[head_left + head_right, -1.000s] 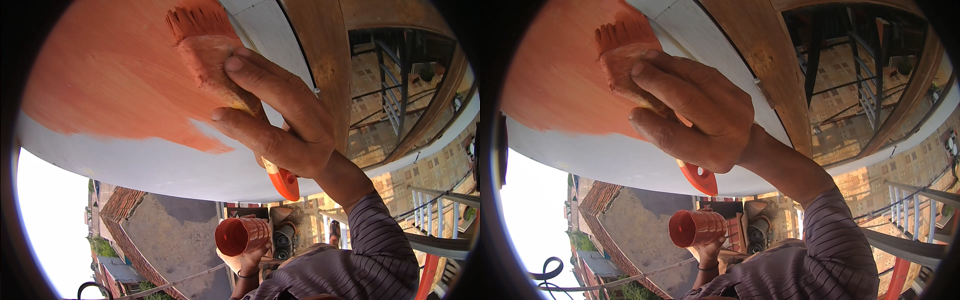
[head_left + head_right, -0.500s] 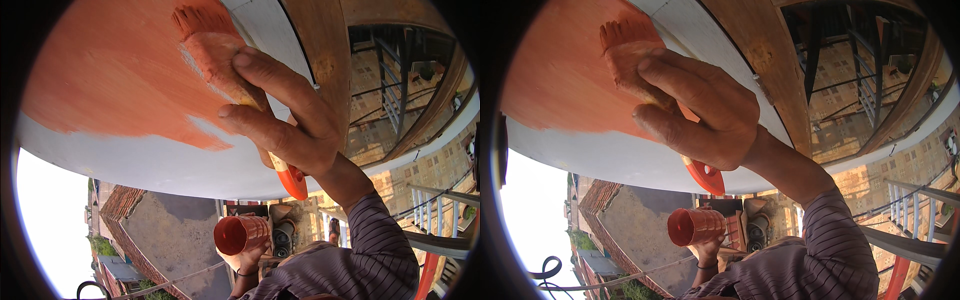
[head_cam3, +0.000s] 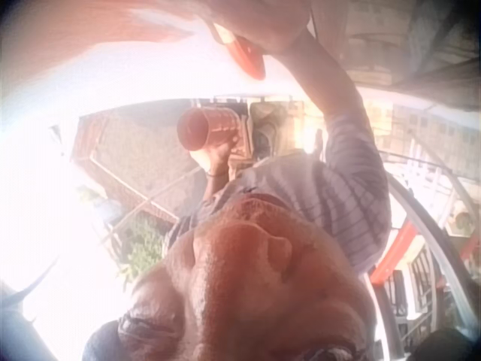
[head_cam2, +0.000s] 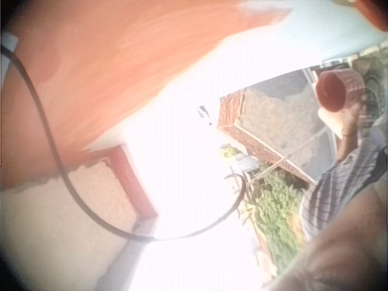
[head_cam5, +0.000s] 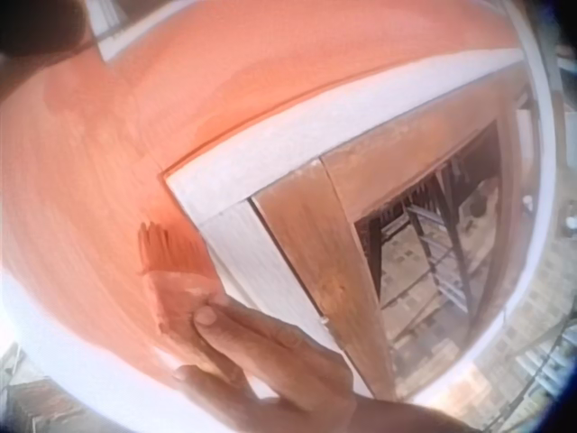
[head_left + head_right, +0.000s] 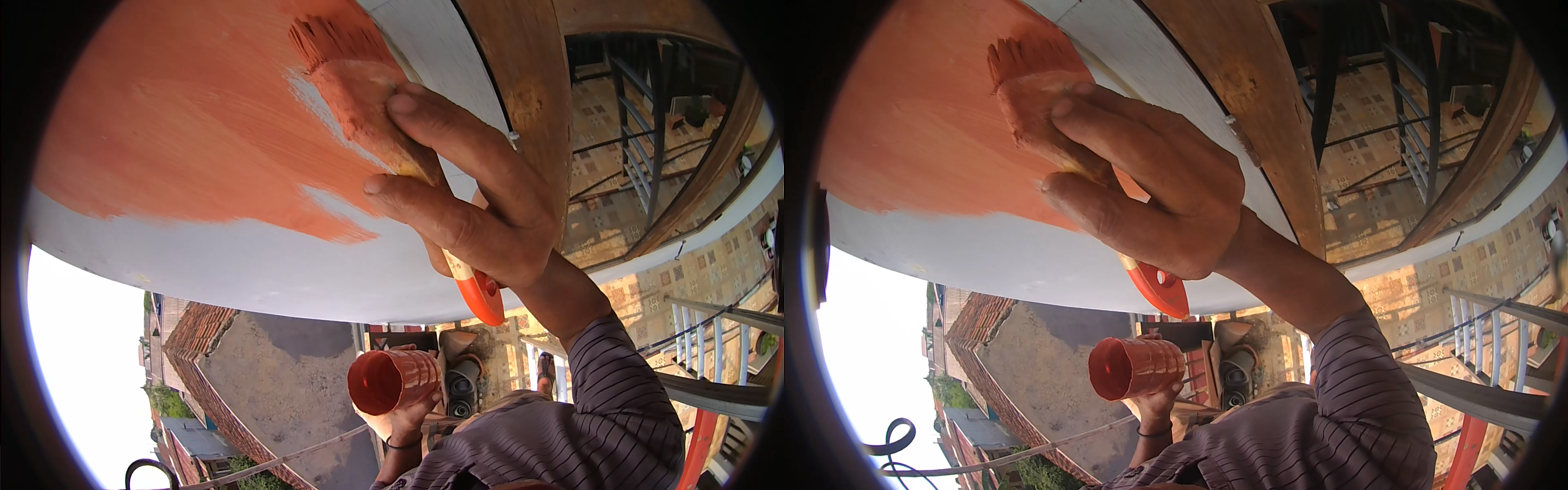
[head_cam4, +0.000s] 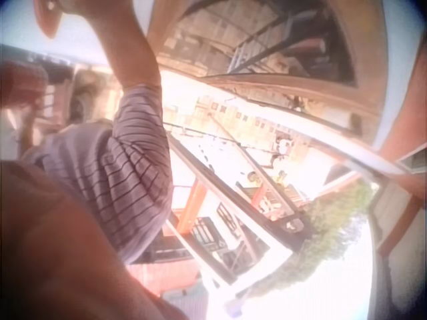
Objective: The person paints a white wall with orange paint using a brush and a small container. They repeatedly dip the brush into the container and apply paint in broad strokes across the wall surface.
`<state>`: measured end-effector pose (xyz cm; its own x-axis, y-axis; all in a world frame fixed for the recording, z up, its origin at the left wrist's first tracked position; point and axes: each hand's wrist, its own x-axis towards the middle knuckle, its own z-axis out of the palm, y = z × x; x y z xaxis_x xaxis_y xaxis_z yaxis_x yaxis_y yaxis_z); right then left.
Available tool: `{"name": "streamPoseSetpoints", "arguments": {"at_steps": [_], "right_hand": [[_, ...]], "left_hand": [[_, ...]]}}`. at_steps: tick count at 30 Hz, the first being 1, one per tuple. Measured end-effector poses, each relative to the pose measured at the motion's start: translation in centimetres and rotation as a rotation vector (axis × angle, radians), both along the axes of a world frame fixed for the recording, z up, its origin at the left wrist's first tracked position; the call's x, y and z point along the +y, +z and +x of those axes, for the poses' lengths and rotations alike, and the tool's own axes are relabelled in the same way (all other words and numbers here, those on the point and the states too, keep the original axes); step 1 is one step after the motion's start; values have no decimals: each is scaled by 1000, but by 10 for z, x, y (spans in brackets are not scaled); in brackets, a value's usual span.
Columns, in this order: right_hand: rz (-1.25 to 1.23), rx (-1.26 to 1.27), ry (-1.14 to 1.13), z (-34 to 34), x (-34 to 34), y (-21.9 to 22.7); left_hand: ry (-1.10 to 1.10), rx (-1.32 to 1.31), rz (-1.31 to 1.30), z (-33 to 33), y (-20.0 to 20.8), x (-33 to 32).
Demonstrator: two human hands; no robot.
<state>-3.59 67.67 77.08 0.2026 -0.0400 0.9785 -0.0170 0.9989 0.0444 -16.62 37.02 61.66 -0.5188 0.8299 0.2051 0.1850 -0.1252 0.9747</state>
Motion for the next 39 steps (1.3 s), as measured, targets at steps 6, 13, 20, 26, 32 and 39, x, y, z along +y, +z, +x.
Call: {"name": "streamPoseSetpoints", "arguments": {"at_steps": [6, 13, 20, 26, 32, 39], "right_hand": [[-23, -10, -2, 2, -2, -5], [-57, -20, 5, 5, -6, -12], [-85, -41, -5, 8, -11, -18], [-8, -54, 34, 18, -25, -9], [153, 19, -25, -2, 1, 10], [137, 9, -86, -9, 7, 7]], "left_hand": [[37, -12, -18, 3, 2, 4], [19, 21, -13, 4, 5, 5], [8, -4, -3, 7, 9, 5], [24, -62, -92, 9, 8, -5], [13, -33, -54, 8, 7, -5], [32, 25, -41, 8, 7, -7]]}}
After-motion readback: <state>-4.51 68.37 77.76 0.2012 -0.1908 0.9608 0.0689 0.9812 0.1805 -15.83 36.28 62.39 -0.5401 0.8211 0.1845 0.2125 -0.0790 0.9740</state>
